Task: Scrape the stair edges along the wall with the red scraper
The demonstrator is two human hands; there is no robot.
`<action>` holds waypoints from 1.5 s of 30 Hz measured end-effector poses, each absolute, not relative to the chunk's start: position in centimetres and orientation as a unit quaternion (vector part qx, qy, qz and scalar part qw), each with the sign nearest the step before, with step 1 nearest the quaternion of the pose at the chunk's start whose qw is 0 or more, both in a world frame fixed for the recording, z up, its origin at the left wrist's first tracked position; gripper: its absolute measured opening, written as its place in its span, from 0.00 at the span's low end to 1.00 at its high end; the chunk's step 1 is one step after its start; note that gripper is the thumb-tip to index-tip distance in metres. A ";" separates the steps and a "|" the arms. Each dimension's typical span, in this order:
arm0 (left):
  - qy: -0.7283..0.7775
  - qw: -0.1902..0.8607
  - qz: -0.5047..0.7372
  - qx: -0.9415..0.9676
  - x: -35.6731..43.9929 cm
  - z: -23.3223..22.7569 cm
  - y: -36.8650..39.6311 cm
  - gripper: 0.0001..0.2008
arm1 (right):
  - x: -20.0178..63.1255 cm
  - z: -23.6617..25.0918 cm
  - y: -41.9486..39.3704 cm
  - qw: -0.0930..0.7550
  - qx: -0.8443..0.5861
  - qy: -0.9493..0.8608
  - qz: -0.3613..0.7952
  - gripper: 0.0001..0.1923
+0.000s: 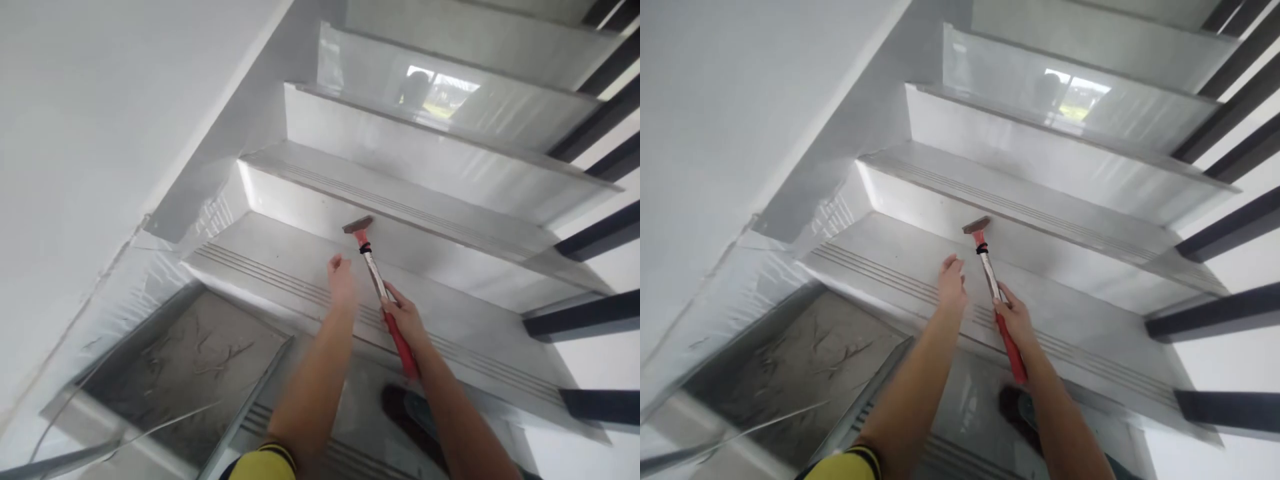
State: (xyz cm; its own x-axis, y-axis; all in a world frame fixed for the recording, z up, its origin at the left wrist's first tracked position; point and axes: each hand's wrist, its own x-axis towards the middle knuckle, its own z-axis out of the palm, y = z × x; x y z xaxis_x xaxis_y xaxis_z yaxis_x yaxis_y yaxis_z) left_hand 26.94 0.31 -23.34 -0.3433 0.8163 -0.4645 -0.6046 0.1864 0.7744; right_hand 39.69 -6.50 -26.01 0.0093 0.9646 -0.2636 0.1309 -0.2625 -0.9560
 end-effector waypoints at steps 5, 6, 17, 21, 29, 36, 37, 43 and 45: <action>0.495 0.623 0.604 0.035 23.6 -22.7 1.2 0.12 | 35.8 -24.0 -4.1 0.397 -0.558 -0.458 0.567 0.42; 0.491 0.625 0.606 0.030 22.8 -22.6 1.6 0.12 | 35.2 -23.9 -4.0 0.397 -0.560 -0.459 0.564 0.42; 0.473 0.609 0.637 -0.010 17.2 -24.2 3.1 0.10 | 29.7 -25.0 -3.4 0.416 -0.560 -0.455 0.553 0.42; 0.466 0.607 0.644 0.004 16.1 -24.0 3.0 0.11 | 28.2 -25.9 -4.1 0.435 -0.586 -0.417 0.542 0.41; 0.429 0.617 0.659 0.003 14.3 -22.9 2.6 0.10 | 30.6 -24.2 -3.2 0.419 -0.580 -0.434 0.548 0.41; 0.432 0.618 0.656 0.028 14.2 -22.9 2.7 0.08 | 34.2 -23.3 -3.0 0.380 -0.586 -0.448 0.559 0.44; 0.428 0.628 0.649 0.035 14.6 -22.9 2.6 0.07 | 34.5 -23.0 -2.5 0.372 -0.586 -0.457 0.556 0.44; 0.409 0.640 0.648 0.052 15.8 -22.6 2.4 0.08 | 34.6 -20.0 0.5 0.326 -0.586 -0.512 0.537 0.40; 0.413 0.632 0.654 0.045 15.7 -22.6 2.4 0.09 | 32.7 -19.0 1.8 0.312 -0.579 -0.526 0.539 0.38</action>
